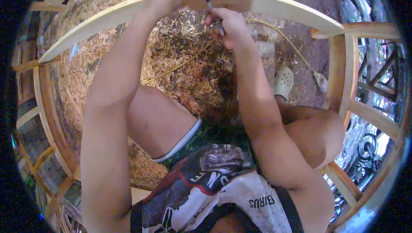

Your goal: The person uses a combination square and a pencil to mark measurements on a wooden frame, then uses a tool to tighten hardware on the frame while crouching within the structure on a floor covered in wood shavings.

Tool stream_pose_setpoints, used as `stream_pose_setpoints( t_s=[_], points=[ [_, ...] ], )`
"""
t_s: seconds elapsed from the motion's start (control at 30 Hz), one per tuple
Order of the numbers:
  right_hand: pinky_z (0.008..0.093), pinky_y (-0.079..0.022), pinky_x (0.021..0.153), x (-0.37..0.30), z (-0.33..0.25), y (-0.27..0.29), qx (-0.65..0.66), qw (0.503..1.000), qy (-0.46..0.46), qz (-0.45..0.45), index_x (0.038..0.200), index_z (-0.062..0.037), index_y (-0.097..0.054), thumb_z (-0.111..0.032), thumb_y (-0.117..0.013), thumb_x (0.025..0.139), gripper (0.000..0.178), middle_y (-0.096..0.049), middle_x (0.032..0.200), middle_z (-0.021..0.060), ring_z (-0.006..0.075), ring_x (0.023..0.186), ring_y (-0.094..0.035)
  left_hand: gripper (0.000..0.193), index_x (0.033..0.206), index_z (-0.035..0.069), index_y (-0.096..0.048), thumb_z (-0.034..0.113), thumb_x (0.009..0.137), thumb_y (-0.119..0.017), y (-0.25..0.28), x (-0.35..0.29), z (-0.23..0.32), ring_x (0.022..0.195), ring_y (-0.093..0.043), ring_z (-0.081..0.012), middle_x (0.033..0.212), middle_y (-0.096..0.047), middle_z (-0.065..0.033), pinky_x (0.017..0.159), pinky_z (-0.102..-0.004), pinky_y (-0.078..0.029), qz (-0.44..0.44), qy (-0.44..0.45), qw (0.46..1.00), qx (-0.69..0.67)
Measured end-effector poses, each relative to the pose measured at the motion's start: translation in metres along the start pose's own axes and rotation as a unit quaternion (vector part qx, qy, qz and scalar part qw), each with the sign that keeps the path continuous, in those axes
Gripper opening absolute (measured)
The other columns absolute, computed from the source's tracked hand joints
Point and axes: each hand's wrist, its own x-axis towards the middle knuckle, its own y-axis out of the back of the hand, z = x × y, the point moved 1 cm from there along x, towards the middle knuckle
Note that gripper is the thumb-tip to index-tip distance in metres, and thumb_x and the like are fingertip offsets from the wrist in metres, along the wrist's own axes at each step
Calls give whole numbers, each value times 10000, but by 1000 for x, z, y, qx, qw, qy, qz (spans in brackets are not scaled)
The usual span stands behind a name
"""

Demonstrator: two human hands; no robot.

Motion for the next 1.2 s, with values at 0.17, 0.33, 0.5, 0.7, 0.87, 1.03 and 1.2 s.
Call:
stream_pose_setpoints(
  t_s=[0.17, 0.33, 0.5, 0.7, 0.87, 1.03, 1.2],
  points=[
    [295, -387, 431, -1, -4, -5, 17, 1000, -10, -1, 973, -38, -610, -204, -545, 915, 187, -607, 699, 54, 127, 470, -449, 107, 808, 82, -679, 155, 826, -603, 4, -1, 1, 794, -656, -326, 866, -663, -114, 728, -434, -541, -15, 24, 1000, -7],
    [287, -379, 430, -1, -5, -4, 46, 999, -11, -4, 996, -35, -596, -197, -538, 921, 188, -592, 683, 52, 124, 463, -435, 111, 774, 66, -656, 160, 817, -615, 4, -1, -1, 798, -659, -317, 876, -663, -106, 733, -425, -548, -14, 4, 999, -33],
    [288, -364, 429, -5, -7, -7, 42, 999, -7, -19, 996, -38, -595, -189, -532, 922, 179, -583, 674, 46, 118, 463, -426, 125, 773, 65, -656, 174, 821, -617, -2, -4, -7, 799, -660, -320, 859, -664, -108, 724, -430, -547, -7, 0, 999, -32],
    [287, -343, 430, 0, -10, -9, 30, 1000, -3, -3, 980, -36, -591, -189, -522, 922, 178, -585, 681, 45, 119, 463, -416, 145, 769, 69, -653, 198, 829, -622, -1, -1, -3, 782, -660, -311, 816, -660, -108, 706, -433, -546, 8, 13, 999, -31],
    [290, -346, 440, 0, -11, -9, 25, 1000, 4, 3, 933, -48, -605, -202, -514, 925, 179, -570, 678, 48, 131, 474, -421, 164, 757, 71, -645, 217, 831, -628, 0, 0, -1, 761, -659, -313, 798, -660, -99, 695, -429, -547, 26, 0, 999, -38],
    [255, -310, 439, -5, -17, -18, 15, 1000, -7, 23, 1022, -7, -590, -210, -514, 945, 230, -519, 644, 3, 77, 435, -348, 161, 754, 84, -640, 226, 829, -634, -4, -2, -4, 750, -653, -320, 792, -653, -98, 684, -432, -542, 33, 32, 998, -42],
    [254, -307, 435, -1, -14, -15, 20, 1000, -2, 22, 1011, -4, -593, -213, -524, 943, 230, -491, 623, -12, 73, 435, -350, 168, 755, 89, -640, 238, 832, -642, -2, -2, -2, 753, -650, -318, 800, -651, -92, 684, -430, -540, 19, 42, 998, -43]
  ],
)
